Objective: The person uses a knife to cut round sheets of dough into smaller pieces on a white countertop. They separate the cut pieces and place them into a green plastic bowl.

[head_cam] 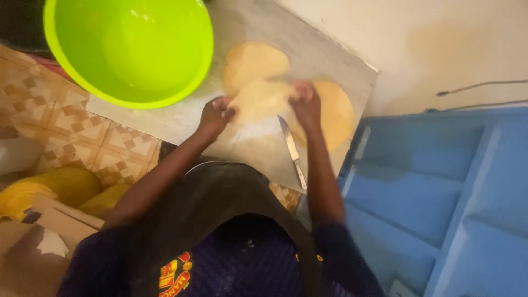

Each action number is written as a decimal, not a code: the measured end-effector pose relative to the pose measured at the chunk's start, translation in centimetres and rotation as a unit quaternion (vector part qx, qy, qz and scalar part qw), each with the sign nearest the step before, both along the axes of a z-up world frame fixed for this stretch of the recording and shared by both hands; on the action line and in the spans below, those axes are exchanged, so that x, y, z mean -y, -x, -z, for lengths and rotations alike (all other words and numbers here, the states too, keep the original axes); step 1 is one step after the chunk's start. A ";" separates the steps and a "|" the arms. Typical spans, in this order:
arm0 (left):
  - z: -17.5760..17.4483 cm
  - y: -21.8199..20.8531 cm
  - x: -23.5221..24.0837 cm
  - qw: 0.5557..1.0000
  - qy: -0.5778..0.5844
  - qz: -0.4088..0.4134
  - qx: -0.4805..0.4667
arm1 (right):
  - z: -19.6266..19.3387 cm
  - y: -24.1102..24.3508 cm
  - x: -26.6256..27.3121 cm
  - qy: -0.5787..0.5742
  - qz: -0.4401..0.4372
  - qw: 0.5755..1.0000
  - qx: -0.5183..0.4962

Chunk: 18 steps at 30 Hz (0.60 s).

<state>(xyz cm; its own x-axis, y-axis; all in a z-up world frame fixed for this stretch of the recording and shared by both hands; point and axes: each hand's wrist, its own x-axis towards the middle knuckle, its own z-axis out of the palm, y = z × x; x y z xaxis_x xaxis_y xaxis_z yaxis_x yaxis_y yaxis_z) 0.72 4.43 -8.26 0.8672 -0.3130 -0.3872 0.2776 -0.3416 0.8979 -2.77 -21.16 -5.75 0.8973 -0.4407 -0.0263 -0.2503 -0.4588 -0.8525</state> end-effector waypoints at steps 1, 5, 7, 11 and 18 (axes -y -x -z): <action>0.3 -0.4 0.5 0.998 0.035 -0.046 0.007 | 0.4 -2.5 1.0 0.014 -0.028 0.999 0.008; 7.8 -4.4 2.3 0.988 -0.056 -0.131 0.058 | 7.8 -10.0 5.0 -0.089 -0.158 0.971 0.153; 10.1 -5.1 2.0 0.980 -0.054 -0.103 0.160 | 8.4 -10.0 5.1 0.074 -0.136 0.981 0.120; 2.2 -3.7 1.0 0.991 -0.021 -0.133 0.003 | 3.4 -4.8 2.3 0.172 -0.075 0.982 0.006; 4.3 -3.1 2.5 0.924 -0.163 -0.056 0.341 | 2.6 11.3 3.3 0.317 0.018 0.947 0.051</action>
<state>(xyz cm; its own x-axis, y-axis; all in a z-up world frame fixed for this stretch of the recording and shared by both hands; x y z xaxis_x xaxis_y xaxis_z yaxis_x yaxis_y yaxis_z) 3.85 1.92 -12.57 0.9642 -0.1696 0.2037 -0.2650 -0.6287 0.7311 -14.03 -24.42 -8.30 0.8649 -0.3688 0.3406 -0.2062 -0.8796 -0.4287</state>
